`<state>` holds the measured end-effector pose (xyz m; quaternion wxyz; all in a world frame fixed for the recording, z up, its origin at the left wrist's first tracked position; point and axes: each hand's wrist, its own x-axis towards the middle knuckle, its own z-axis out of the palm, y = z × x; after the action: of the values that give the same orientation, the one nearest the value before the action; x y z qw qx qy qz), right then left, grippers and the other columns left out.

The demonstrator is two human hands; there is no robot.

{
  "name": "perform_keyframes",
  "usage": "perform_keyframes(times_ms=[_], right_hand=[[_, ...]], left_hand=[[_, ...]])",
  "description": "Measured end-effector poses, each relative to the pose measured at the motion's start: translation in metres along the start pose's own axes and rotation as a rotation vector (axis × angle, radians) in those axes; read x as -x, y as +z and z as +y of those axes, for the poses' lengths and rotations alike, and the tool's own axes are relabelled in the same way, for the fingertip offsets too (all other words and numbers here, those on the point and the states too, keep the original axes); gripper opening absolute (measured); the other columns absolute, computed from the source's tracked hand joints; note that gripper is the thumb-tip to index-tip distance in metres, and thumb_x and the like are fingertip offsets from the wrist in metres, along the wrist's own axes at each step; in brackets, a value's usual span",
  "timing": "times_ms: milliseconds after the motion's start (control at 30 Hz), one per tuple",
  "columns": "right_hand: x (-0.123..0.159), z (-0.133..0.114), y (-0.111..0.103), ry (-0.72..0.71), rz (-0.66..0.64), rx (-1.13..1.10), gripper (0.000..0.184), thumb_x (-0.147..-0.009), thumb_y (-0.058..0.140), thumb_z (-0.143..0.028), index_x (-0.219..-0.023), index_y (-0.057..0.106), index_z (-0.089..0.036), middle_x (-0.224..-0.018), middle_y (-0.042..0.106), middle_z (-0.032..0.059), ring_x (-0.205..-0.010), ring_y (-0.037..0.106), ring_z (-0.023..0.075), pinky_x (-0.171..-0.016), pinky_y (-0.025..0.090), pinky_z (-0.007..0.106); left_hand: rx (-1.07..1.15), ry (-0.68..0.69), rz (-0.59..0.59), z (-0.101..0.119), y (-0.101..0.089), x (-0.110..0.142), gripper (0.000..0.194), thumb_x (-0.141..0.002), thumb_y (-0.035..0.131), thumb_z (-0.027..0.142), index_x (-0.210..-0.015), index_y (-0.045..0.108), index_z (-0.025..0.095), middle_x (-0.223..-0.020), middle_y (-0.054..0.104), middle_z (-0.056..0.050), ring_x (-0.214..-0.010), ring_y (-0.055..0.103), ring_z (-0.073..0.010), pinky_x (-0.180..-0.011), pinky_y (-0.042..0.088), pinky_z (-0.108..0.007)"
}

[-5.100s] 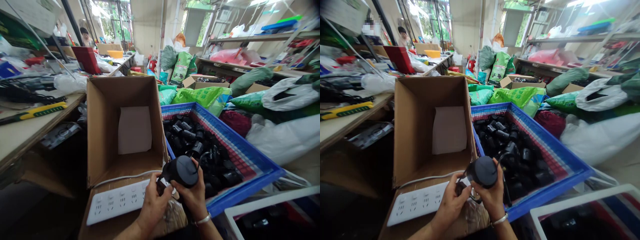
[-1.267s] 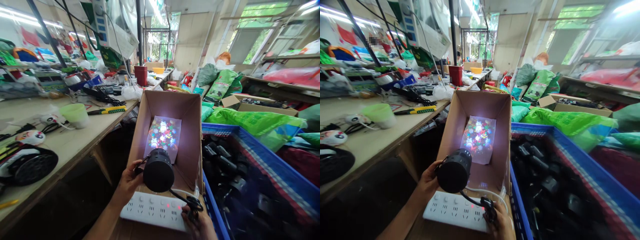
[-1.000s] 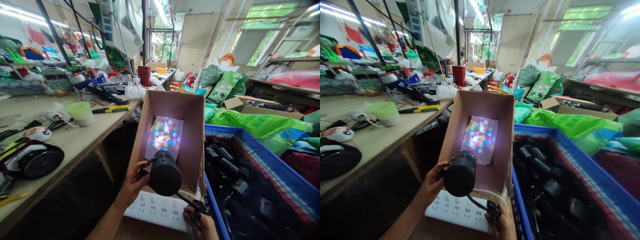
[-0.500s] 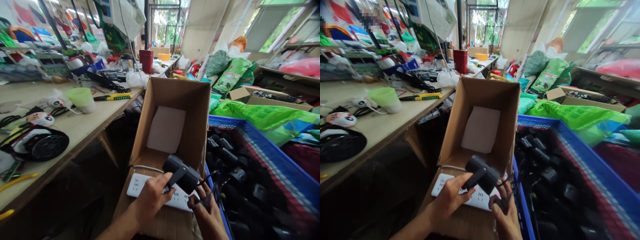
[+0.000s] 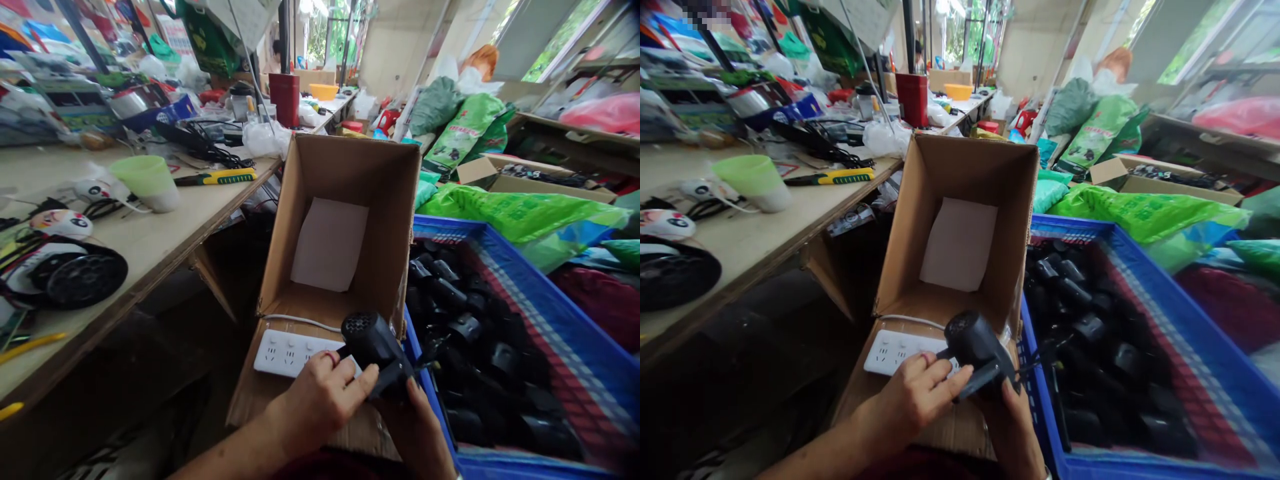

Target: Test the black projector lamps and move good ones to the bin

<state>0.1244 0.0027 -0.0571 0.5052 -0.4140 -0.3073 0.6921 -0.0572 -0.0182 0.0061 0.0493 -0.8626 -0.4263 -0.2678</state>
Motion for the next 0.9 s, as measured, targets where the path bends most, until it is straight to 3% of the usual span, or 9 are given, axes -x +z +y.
perform_keyframes(times_ms=[100, 167, 267, 333, 433, 567, 667, 800, 900], right_hand=[[0.004, -0.003, -0.004, 0.066, 0.016, -0.062, 0.025, -0.068, 0.069, -0.046, -0.089, 0.070, -0.032, -0.091, 0.072, 0.0004, -0.087, 0.065, 0.0230, -0.083, 0.050, 0.041], [0.008, -0.005, -0.009, 0.112, 0.037, -0.105, 0.025, -0.068, 0.065, -0.053, -0.080, 0.072, -0.033, -0.087, 0.073, 0.0012, -0.079, 0.067, 0.0241, -0.077, 0.053, 0.042], [0.012, -0.005, -0.018, 0.164, 0.059, -0.103, 0.031, -0.068, 0.061, -0.057, -0.079, 0.073, -0.031, -0.088, 0.073, 0.0047, -0.077, 0.067, 0.0293, -0.070, 0.053, 0.047], [0.014, -0.004, -0.024, 0.172, 0.050, -0.082, 0.032, -0.065, 0.064, -0.056, -0.079, 0.072, -0.029, -0.094, 0.072, 0.0070, -0.084, 0.066, 0.0335, -0.069, 0.053, 0.049], [0.017, -0.005, -0.029, 0.124, 0.026, 0.012, 0.041, -0.059, 0.068, -0.058, -0.085, 0.071, -0.027, -0.099, 0.070, 0.0097, -0.097, 0.061, 0.0361, -0.076, 0.051, 0.049], [0.020, -0.013, -0.028, 0.075, -0.008, 0.102, 0.057, -0.058, 0.066, -0.063, -0.101, 0.067, -0.026, -0.096, 0.070, 0.0107, -0.096, 0.061, 0.0343, -0.078, 0.049, 0.047], [0.023, -0.024, -0.027, 0.084, -0.051, 0.009, 0.058, -0.056, 0.072, -0.054, -0.108, 0.062, -0.028, -0.106, 0.067, 0.0084, -0.095, 0.062, 0.0312, -0.079, 0.049, 0.044], [0.027, -0.039, -0.031, 0.062, -0.129, 0.005, 0.074, -0.049, 0.080, -0.046, -0.116, 0.057, -0.022, -0.111, 0.063, 0.0119, -0.098, 0.060, 0.0306, -0.085, 0.045, 0.042], [0.033, -0.052, -0.037, 0.034, -0.118, 0.063, 0.077, -0.045, 0.081, -0.048, -0.113, 0.059, -0.020, -0.103, 0.066, 0.0108, -0.094, 0.061, 0.0284, -0.084, 0.045, 0.039]], left_hand=[[-0.005, 0.022, 0.082, 0.010, -0.006, -0.005, 0.030, -0.086, 0.043, 0.013, -0.114, 0.053, 0.012, -0.084, 0.064, -0.010, -0.065, 0.059, -0.0184, -0.060, 0.053, -0.034], [0.037, -0.041, 0.174, 0.014, -0.009, -0.008, 0.031, -0.085, 0.049, 0.023, -0.116, 0.051, 0.015, -0.100, 0.062, -0.014, -0.081, 0.062, -0.0227, -0.070, 0.054, -0.038], [0.187, -0.093, 0.186, 0.015, -0.011, -0.011, 0.061, -0.075, 0.060, 0.043, -0.124, 0.042, 0.012, -0.125, 0.049, -0.025, -0.118, 0.046, -0.0368, -0.089, 0.046, -0.051], [0.284, -0.071, 0.119, 0.012, -0.012, -0.011, 0.074, -0.070, 0.062, 0.046, -0.127, 0.036, 0.006, -0.130, 0.044, -0.029, -0.127, 0.034, -0.0406, -0.094, 0.041, -0.056], [0.331, -0.014, 0.074, 0.008, -0.016, -0.009, 0.059, -0.077, 0.059, 0.033, -0.126, 0.040, 0.005, -0.125, 0.052, -0.027, -0.126, 0.040, -0.0360, -0.095, 0.043, -0.051], [0.371, 0.002, 0.145, 0.006, -0.025, -0.009, 0.030, -0.086, 0.053, 0.025, -0.111, 0.053, 0.009, -0.111, 0.064, -0.021, -0.112, 0.056, -0.0262, -0.092, 0.049, -0.039], [0.448, -0.025, 0.179, 0.007, -0.027, -0.010, 0.027, -0.084, 0.058, 0.026, -0.106, 0.055, 0.012, -0.108, 0.067, -0.017, -0.107, 0.060, -0.0233, -0.090, 0.050, -0.035], [0.563, -0.026, 0.204, 0.009, -0.021, -0.013, 0.023, -0.080, 0.062, 0.020, -0.102, 0.057, 0.016, -0.100, 0.070, -0.011, -0.095, 0.066, -0.0201, -0.085, 0.052, -0.032], [0.636, -0.095, 0.213, 0.011, -0.014, -0.014, 0.039, -0.073, 0.070, 0.025, -0.108, 0.055, 0.020, -0.098, 0.069, -0.009, -0.092, 0.065, -0.0221, -0.084, 0.053, -0.036]])
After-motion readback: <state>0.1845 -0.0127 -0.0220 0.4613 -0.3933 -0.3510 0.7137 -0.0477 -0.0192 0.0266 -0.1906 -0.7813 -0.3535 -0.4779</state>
